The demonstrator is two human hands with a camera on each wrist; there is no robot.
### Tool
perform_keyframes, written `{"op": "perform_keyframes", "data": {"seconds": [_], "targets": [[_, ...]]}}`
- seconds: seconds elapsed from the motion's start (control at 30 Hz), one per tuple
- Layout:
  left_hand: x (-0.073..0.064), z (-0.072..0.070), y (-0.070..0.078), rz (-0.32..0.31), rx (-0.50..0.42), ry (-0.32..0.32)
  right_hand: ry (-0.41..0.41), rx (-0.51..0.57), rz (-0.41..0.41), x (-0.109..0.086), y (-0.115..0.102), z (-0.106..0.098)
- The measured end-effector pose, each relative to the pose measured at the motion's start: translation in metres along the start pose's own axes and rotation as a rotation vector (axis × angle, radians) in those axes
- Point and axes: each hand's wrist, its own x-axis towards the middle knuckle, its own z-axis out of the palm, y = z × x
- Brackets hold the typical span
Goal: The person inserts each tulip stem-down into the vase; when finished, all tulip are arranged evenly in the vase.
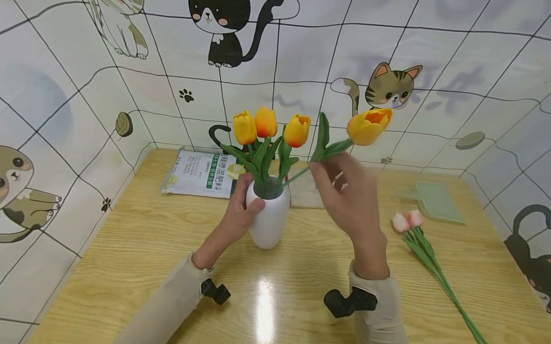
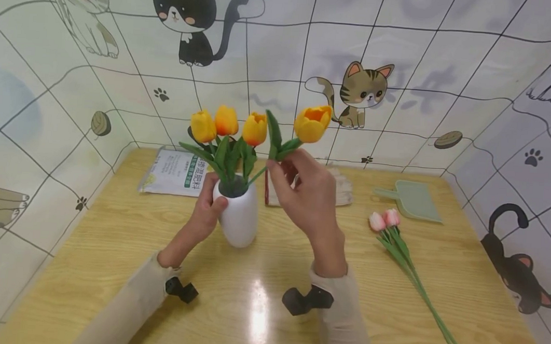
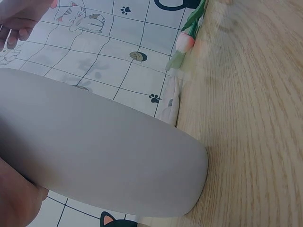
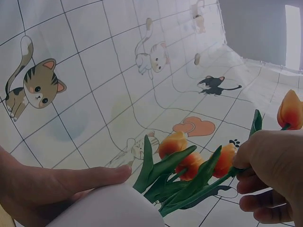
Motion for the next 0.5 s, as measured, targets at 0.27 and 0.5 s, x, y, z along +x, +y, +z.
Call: {"op": "perform_keyframes", "data": {"seconds": [0.27, 0.5], "targets": [[0.0, 0.0, -0.001, 0.022, 0.0, 0.006, -0.063, -0.02, -0.051, 0.0, 0.004, 0.01], [0.0, 0.0, -0.001, 0.017, 0.015, 0.009, -0.152, -0.028, -0.01, 0.0, 0.008, 0.018]]}}
